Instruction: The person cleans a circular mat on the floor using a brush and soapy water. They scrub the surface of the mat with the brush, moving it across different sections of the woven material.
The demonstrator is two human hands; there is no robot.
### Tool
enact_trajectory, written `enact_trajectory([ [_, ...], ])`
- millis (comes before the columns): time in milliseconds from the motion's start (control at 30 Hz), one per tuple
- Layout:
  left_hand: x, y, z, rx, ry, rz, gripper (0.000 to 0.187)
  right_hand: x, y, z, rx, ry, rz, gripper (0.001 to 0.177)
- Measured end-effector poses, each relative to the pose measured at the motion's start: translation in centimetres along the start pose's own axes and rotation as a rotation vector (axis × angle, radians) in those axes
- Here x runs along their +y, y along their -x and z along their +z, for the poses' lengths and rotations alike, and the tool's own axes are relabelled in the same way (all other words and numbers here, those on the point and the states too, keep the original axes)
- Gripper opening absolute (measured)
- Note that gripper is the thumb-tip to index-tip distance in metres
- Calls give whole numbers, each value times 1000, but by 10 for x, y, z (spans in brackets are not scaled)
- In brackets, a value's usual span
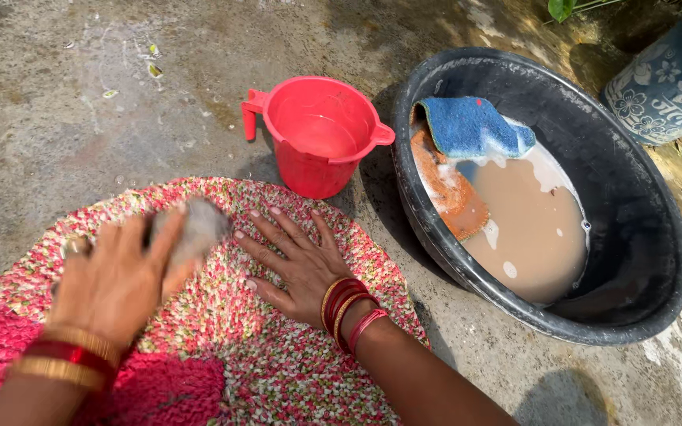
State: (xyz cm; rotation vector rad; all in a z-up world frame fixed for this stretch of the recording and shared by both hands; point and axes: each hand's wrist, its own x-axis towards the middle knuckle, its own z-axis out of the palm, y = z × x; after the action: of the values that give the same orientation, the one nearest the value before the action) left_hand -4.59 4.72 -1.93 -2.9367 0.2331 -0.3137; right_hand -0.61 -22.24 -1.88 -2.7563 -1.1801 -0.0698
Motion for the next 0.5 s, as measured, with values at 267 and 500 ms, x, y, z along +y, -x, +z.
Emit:
enact_trajectory([
  [267, 58, 34, -20, 176, 52, -128, 69, 2, -4, -5, -18, -7, 11, 64],
  [500, 3, 16, -15, -140, 85, 58, 80, 4, 1, -5, -24, -57, 5, 64],
])
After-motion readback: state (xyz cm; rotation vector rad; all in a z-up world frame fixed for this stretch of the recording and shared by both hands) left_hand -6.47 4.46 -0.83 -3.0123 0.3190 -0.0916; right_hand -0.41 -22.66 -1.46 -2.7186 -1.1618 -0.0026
